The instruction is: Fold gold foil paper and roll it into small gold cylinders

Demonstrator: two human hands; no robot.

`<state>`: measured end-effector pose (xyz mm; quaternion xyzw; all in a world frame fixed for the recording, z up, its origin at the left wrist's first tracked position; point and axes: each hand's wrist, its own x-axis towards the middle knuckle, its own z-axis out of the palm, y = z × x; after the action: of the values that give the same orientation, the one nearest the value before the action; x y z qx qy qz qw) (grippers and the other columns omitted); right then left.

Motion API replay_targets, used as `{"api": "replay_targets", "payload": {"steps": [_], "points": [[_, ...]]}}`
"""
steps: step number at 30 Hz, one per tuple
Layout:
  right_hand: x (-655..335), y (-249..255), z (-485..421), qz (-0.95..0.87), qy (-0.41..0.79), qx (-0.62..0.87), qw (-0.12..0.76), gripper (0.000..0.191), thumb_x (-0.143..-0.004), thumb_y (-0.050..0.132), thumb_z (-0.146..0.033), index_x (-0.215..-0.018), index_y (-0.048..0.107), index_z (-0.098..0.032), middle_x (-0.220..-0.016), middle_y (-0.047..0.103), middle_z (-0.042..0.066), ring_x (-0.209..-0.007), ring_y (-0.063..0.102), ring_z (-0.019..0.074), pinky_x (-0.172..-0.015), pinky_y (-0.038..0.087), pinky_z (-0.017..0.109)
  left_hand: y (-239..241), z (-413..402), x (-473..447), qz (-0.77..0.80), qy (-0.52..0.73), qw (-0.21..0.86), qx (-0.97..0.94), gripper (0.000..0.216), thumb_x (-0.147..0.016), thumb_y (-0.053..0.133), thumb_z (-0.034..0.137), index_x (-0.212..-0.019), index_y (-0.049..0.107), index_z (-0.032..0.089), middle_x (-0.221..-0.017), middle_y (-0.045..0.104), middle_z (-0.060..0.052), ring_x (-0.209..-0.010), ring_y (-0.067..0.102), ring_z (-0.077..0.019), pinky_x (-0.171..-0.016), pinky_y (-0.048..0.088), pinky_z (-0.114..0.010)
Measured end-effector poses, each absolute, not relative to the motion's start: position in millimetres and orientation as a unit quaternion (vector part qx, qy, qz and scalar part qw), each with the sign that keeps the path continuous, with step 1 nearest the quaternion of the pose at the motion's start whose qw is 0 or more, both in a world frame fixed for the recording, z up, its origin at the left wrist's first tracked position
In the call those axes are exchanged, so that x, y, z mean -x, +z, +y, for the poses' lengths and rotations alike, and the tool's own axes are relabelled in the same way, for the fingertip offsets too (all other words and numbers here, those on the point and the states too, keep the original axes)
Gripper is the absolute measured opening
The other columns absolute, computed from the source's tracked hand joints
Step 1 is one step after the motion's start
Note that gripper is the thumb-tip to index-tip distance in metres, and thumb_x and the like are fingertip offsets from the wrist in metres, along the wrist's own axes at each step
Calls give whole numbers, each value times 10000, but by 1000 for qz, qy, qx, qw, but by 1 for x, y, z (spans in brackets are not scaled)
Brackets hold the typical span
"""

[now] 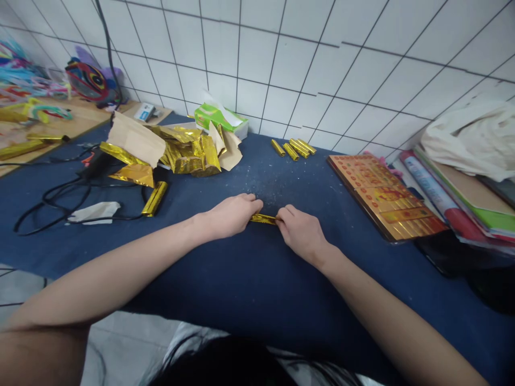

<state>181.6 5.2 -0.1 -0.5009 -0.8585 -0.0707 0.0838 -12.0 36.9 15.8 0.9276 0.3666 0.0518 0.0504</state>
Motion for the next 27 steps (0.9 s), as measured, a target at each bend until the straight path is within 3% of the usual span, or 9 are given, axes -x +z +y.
{"api": "replay_targets", "payload": {"steps": [6,11,18,22,27], "points": [[-186,5,2,-881,-96,459,55,161,-842,403,-119,-778,545,-158,-762,552,37,-668,527,137,-551,340,257,23,32,14,307,16,-1,-952,228,-736,398,-6,-829,530,155,-802,519,-53,-756,529,-172,-684,425,-283],[-186,10,0,-890,-82,446,45,128,-844,466,-233,-790,563,-169,-790,549,39,-710,522,154,-569,359,269,27,26,15,302,-7,-21,-953,83,-795,465,150,-805,547,143,-817,537,-66,-809,544,-210,-704,449,-317],[-190,-1,5,-887,-78,442,111,164,-865,450,-238,-786,571,-160,-821,583,65,-766,515,172,-637,390,282,20,31,13,323,31,-20,-946,151,-837,402,148,-799,548,134,-823,561,-75,-780,559,-200,-685,443,-312],[-188,-3,5,-859,29,470,204,218,-885,387,-216,-764,558,-156,-761,591,51,-725,528,152,-660,395,275,21,36,14,396,138,137,-898,176,-861,368,188,-817,535,156,-772,592,-32,-710,570,-150,-638,430,-267],[-181,9,-1,-765,330,503,228,282,-880,398,-373,-717,526,-182,-596,543,-25,-519,462,91,-538,363,235,26,37,15,428,246,371,-786,144,-849,405,209,-765,510,157,-635,564,18,-583,545,-85,-566,422,-205]]}}
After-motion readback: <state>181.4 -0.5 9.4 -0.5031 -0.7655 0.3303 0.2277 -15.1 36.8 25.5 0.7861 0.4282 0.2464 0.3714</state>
